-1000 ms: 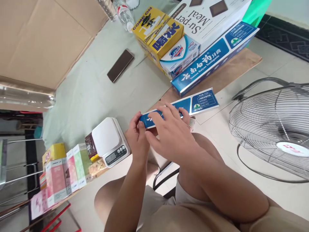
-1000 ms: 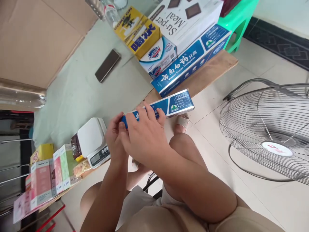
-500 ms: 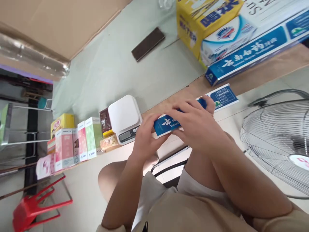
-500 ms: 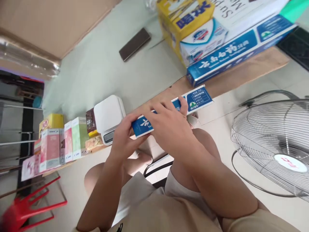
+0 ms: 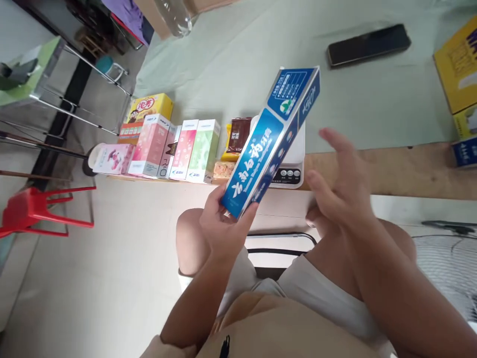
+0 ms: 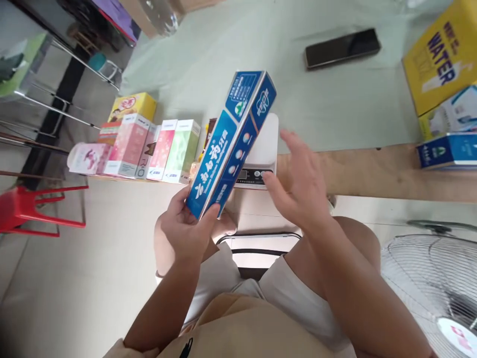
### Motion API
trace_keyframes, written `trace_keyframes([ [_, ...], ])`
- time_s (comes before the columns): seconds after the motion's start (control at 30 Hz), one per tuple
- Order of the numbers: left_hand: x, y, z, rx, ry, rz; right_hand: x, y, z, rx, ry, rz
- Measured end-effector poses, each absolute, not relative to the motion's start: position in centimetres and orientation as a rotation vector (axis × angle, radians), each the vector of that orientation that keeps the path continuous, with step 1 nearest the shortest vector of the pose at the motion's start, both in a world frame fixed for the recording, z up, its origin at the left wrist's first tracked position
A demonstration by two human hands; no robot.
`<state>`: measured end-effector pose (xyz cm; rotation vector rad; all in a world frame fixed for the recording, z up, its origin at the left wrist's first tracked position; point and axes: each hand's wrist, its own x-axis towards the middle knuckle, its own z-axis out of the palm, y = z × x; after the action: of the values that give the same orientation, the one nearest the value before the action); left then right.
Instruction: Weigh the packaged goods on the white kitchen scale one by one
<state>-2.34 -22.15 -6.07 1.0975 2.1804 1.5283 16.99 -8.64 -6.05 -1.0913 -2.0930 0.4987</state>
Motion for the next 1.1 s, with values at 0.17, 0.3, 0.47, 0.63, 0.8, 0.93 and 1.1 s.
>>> trace_keyframes([
  [0.17,-1.0,-17.2,-6.5,1.187,2.268,1.491,12.9,-7.0,-6.5,-1.257,-2.144,0.612],
  [0.3,-0.3,-14.9,-6.5,1.383,2.296,1.443,11.9,-5.8,-6.8,-1.363,-2.085,0.740],
  [0.47,-0.4,-14.7,-6.9,1.552,2.445,1.240,12.3,-5.6,-6.8,-1.449,-2.115,0.846],
  [0.63,-1.5,-16.1,-7.5,1.773,2.310,1.188,13.0,-5.9,-6.2,-1.466,-1.997,0.856],
  [0.8,-2.0,-15.8,-8.6,1.871,2.047,1.285,12.6,-6.1,-4.8,-1.563,-1.920,0.895],
  [0.93,-2.1,-14.3,-8.1,1.727,1.919,1.395,12.4,-6.3,-5.4,-1.445,-1.990,0.906],
  [1.1,-5.1,-15.1,-3.4,1.500,1.762,1.376,13.5,-6.4,-6.8,-1.205,-1.675,0.744],
])
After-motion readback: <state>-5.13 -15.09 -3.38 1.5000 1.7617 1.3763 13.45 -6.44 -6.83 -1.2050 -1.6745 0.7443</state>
